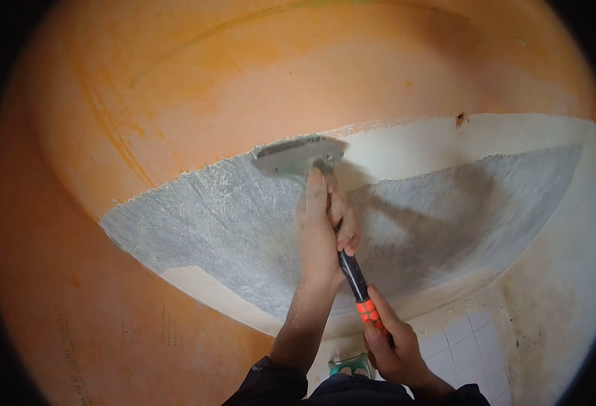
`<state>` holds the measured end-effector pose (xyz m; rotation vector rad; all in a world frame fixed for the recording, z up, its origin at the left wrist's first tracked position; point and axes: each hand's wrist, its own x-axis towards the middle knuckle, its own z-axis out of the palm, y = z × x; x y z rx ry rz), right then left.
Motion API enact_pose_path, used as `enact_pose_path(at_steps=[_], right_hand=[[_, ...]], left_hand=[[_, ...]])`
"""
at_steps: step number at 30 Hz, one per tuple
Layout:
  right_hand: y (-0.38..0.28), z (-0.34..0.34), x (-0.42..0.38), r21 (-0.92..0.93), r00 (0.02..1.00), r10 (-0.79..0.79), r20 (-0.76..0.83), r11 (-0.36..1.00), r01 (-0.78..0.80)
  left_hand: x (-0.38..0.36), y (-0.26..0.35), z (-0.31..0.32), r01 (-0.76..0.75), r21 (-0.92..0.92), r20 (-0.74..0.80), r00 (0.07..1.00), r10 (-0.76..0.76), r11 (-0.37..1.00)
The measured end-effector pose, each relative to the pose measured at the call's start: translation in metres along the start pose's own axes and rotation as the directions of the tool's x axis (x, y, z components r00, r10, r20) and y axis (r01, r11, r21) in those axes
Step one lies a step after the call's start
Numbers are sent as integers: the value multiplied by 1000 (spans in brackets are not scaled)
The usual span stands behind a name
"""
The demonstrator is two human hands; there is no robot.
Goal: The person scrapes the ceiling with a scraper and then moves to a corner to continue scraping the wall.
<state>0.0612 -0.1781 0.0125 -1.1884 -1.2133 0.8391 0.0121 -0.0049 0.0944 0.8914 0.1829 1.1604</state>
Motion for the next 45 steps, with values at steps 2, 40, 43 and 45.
enact_pose_path(at_steps=[2,40,43,45], right_hand=[[3,4,-5,37,1000,-15,-5,999,15],[78,15,-19,-227,988,13,-152,973,-48],[74,10,-22,-155,986,84,-141,982,-106],[61,8,-25,-101,984,137,-116,984,-149]], left_hand=[[1,1,1,17,-14,4,1000,-17,1000],[-23,-57,-49,126,178,-68,991,-116,976],[-27,-61,-50,150,166,-102,986,-134,975],[-27,-56,-45,142,172,-105,987,-125,975]])
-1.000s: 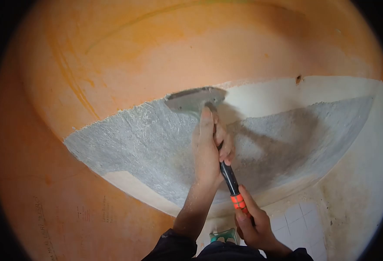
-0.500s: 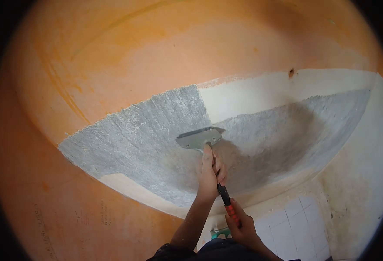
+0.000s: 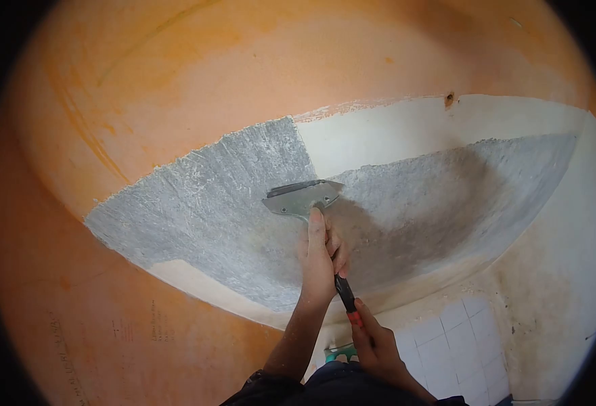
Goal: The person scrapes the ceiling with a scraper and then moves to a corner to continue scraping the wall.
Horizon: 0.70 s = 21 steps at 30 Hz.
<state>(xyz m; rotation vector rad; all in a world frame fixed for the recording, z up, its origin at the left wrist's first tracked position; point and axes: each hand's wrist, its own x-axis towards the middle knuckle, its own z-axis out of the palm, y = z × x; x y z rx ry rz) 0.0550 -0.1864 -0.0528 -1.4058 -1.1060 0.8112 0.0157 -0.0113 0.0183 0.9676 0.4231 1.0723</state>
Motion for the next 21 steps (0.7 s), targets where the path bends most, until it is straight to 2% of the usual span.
enact_pose_path(at_steps=[1,8,11,13,17,20,21], right_hand=[[-4,-2,-1,40,998,51,29,998,-52],[-7,-9,-2,22,999,26,31,999,-26],[-5,-12,-2,52,996,62,65,996,-65],[2,-9,-2,79,1000,8,13,997,-9],[-9,-15,3,45,996,60,63,997,-63],[-8,-14,5,54,999,-41,27,998,39],[-5,-13,-2,64,999,22,48,998,-25]], left_hand=[[-1,2,3,-5,-3,-1,1000,5,1000],[-2,-3,4,-36,-30,1,999,36,999],[-3,0,8,-61,-8,-3,998,61,998],[-6,-1,9,-6,66,-90,996,12,998],[-2,6,12,-70,41,-35,997,72,997],[-1,10,15,-96,37,-21,995,97,995],[-4,9,14,-47,60,-57,997,50,997]])
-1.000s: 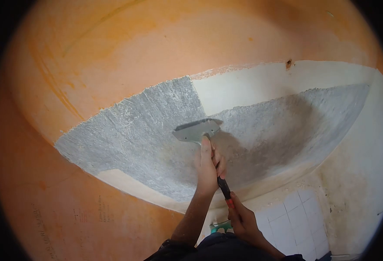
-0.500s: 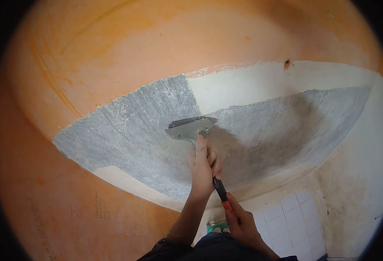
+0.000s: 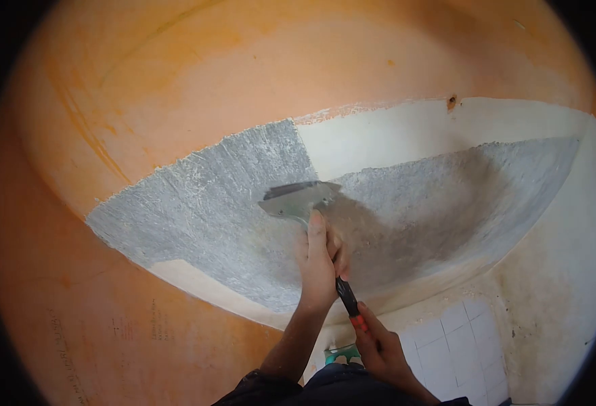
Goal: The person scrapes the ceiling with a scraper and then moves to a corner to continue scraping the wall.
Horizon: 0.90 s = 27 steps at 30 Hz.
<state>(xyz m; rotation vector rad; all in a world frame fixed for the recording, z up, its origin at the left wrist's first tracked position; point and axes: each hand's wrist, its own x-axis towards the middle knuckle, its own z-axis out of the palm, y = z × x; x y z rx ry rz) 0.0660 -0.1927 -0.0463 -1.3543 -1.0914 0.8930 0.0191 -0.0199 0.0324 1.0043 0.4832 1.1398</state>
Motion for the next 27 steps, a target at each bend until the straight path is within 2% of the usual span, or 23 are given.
enact_pose_path(at_steps=[1,2,4,8,11,13,16,23,27], right_hand=[[0,0,-3,10,998,65,17,998,-65],[-2,-1,-1,12,998,62,17,998,-63],[-10,-2,4,-15,999,-39,-17,999,38],[-11,-1,5,-43,1000,-20,-9,999,19],[-11,0,3,-8,999,45,20,999,-45],[-20,-4,7,53,1000,-16,2,998,16],[-13,1,4,29,1000,-3,-4,1000,3],[-18,-4,5,39,1000,20,16,999,-20],[-14,-3,7,-13,999,-40,-7,999,40]], left_hand=[[-1,-1,0,50,22,-36,998,-49,999],[1,2,0,48,24,-35,998,-47,999],[2,7,3,-17,-13,32,999,17,1000],[5,2,-2,-37,-45,57,998,39,998],[3,6,3,27,-10,-28,999,-28,1000],[7,14,7,-44,-11,38,998,44,999],[5,5,0,-24,-62,39,999,26,998],[6,13,7,-47,-39,42,998,48,998],[7,11,6,-37,-62,23,999,39,997]])
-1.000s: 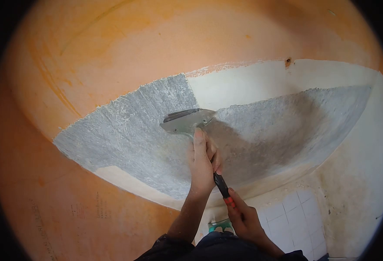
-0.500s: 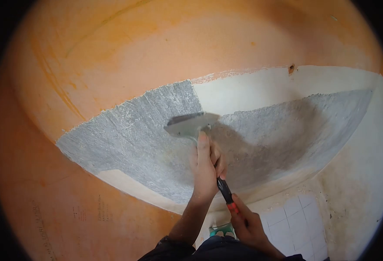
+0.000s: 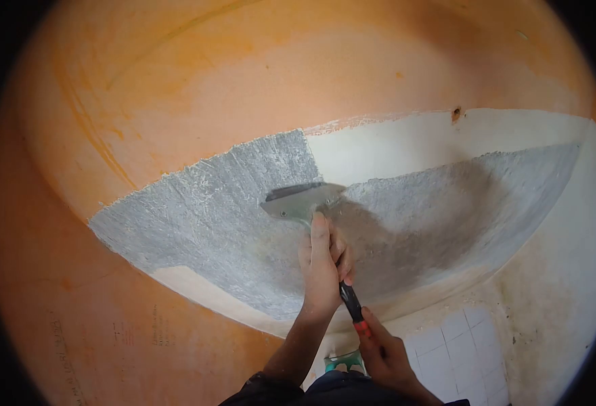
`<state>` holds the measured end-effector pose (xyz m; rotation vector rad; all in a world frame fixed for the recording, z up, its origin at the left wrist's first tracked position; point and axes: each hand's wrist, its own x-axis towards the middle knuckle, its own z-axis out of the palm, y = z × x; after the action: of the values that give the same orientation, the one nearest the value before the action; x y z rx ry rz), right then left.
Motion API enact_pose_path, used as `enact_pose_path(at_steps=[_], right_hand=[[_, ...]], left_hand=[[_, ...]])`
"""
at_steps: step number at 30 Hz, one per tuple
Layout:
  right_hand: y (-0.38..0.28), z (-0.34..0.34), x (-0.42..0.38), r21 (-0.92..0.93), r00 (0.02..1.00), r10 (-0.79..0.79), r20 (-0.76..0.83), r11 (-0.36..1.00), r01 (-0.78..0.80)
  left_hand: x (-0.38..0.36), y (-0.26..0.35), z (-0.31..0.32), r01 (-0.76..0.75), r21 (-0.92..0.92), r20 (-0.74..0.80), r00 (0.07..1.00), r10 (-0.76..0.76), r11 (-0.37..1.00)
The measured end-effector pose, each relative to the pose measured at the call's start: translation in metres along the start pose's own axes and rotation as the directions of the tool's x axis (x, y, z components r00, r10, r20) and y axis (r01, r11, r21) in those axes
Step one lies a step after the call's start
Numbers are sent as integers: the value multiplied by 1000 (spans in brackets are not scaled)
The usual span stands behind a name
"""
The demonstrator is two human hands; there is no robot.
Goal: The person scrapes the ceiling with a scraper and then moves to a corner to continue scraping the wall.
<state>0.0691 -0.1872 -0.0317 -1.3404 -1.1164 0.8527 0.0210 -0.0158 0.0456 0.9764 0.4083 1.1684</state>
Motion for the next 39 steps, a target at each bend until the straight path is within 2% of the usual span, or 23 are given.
enact_pose_path(at_steps=[1,5,7,11,13,14,16,19,22,26,31,33,36,39], right_hand=[[-2,0,0,-40,1000,1,-3,999,-1],[-3,4,-3,10,1000,7,5,1000,-7],[6,8,-5,74,999,-36,-24,997,37],[-3,0,2,52,998,-52,-27,997,54],[-3,-1,-1,25,999,43,22,999,-43],[-2,1,-3,26,999,41,22,999,-42],[3,1,-2,55,998,-59,-5,997,59],[-7,-2,6,114,998,-56,7,992,55],[-2,-2,0,33,999,-39,15,999,38],[-12,-5,5,39,999,-31,16,999,30],[0,-1,3,28,988,-151,0,988,151],[-5,-3,2,56,996,-83,24,995,81],[-17,-7,8,66,996,-71,46,995,68],[-10,-4,7,89,998,-40,38,995,37]], left_hand=[[-1,1,0,-6,12,3,1000,6,1000],[-2,0,-1,-5,-31,30,1000,6,1000],[-5,-2,-1,42,-21,-39,998,-43,999],[0,5,5,-22,28,-12,1000,22,999],[0,2,0,-34,-16,31,999,34,999],[-2,3,0,-35,-14,32,999,36,999],[-3,4,3,12,-29,-14,1000,-12,1000],[3,12,9,-23,-16,14,1000,23,1000],[-2,5,4,-6,-23,-18,1000,6,1000],[1,12,8,-38,-3,14,999,38,999],[0,6,5,-53,-46,24,998,54,998],[-1,10,6,-39,11,-6,999,39,999],[5,19,14,-71,-30,1,998,71,997],[4,13,9,-35,-27,-21,999,35,999]])
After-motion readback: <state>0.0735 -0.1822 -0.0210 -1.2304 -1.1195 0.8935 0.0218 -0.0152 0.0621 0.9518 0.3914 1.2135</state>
